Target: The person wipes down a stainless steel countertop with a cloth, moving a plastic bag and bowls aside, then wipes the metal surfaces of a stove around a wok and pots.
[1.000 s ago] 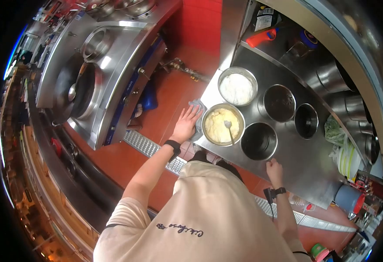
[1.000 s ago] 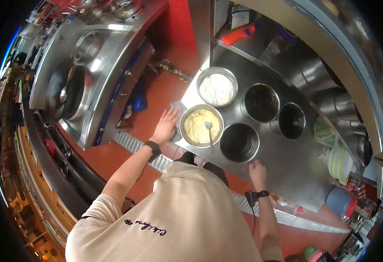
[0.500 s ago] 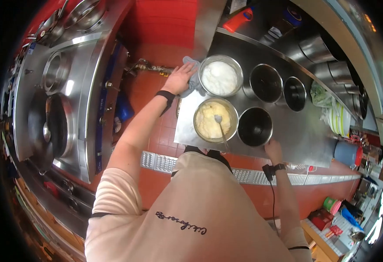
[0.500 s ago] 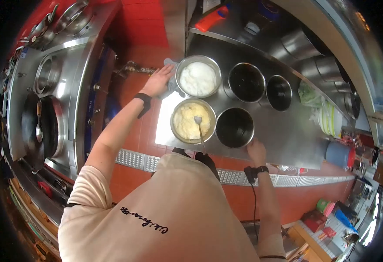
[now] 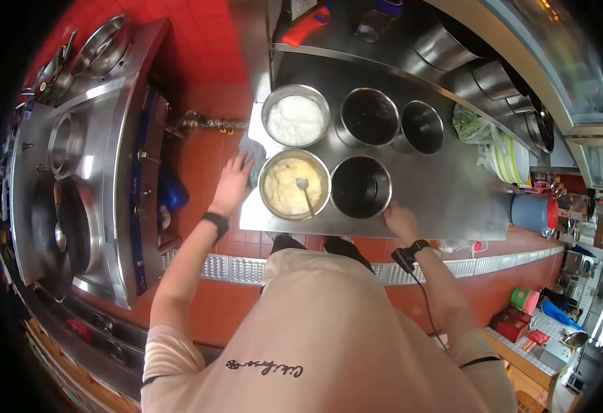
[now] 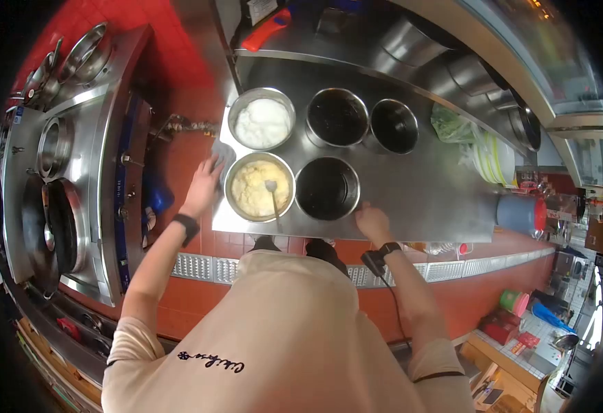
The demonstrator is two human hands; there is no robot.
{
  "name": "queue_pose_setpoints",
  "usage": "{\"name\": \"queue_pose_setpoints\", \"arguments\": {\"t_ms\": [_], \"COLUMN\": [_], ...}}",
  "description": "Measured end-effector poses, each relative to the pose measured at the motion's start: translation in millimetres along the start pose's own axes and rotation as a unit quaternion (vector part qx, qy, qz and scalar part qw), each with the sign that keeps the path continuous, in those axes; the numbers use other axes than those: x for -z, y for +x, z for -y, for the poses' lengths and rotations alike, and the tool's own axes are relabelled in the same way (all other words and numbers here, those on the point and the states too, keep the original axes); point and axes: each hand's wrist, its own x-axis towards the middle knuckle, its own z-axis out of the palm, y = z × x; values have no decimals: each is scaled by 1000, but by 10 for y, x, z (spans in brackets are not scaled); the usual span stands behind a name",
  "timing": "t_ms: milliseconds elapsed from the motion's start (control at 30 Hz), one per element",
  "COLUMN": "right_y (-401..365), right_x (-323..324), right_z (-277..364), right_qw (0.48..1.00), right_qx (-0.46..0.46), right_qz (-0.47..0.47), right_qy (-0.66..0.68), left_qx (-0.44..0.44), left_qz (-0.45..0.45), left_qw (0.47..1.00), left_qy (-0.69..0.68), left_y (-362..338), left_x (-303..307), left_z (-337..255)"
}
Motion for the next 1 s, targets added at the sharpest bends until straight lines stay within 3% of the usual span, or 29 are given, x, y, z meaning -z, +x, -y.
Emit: {"name": "queue_pose_setpoints", "arguments": {"t_ms": [167,233,367,433,567,700,833,900,1000], "right_y": [28,121,288,258,240,352,420,387,563], "right_x": [279,266,235,256,190,91,94,330,357], "right_z": [-14,-151,-395,-487,-665,-921,-1211,-1319,-1522], "right_qw": [996,984,966,957,940,896,894,893,872], "right_qx": [81,160,239,283,323,392,358,179,107], "right_qz": [38,67,95,63,51,67,69,162,154], "right_qy": [-20,-26,5,28,98,197,262,380,452], "left_qx": [105,142,250,228,238,196,64,46,40], "left_qz": [-25,-18,-13,-56,-48,8,73,84,67], "left_qw": [993,984,965,969,970,980,990,992,997], "left_qy": [57,107,83,80,-5,-46,-98,-85,-18], "left_y": [-719,-889,-1048,-1084,-837,-426,-27,138,388], "left_x": [-120,-188,-559,-770,-1057,-1252,-1348,-1433,-1507], "left_z": [-571,-862,-1574,-1973,-2878,-3554,-3965,-4070,-4161]}}
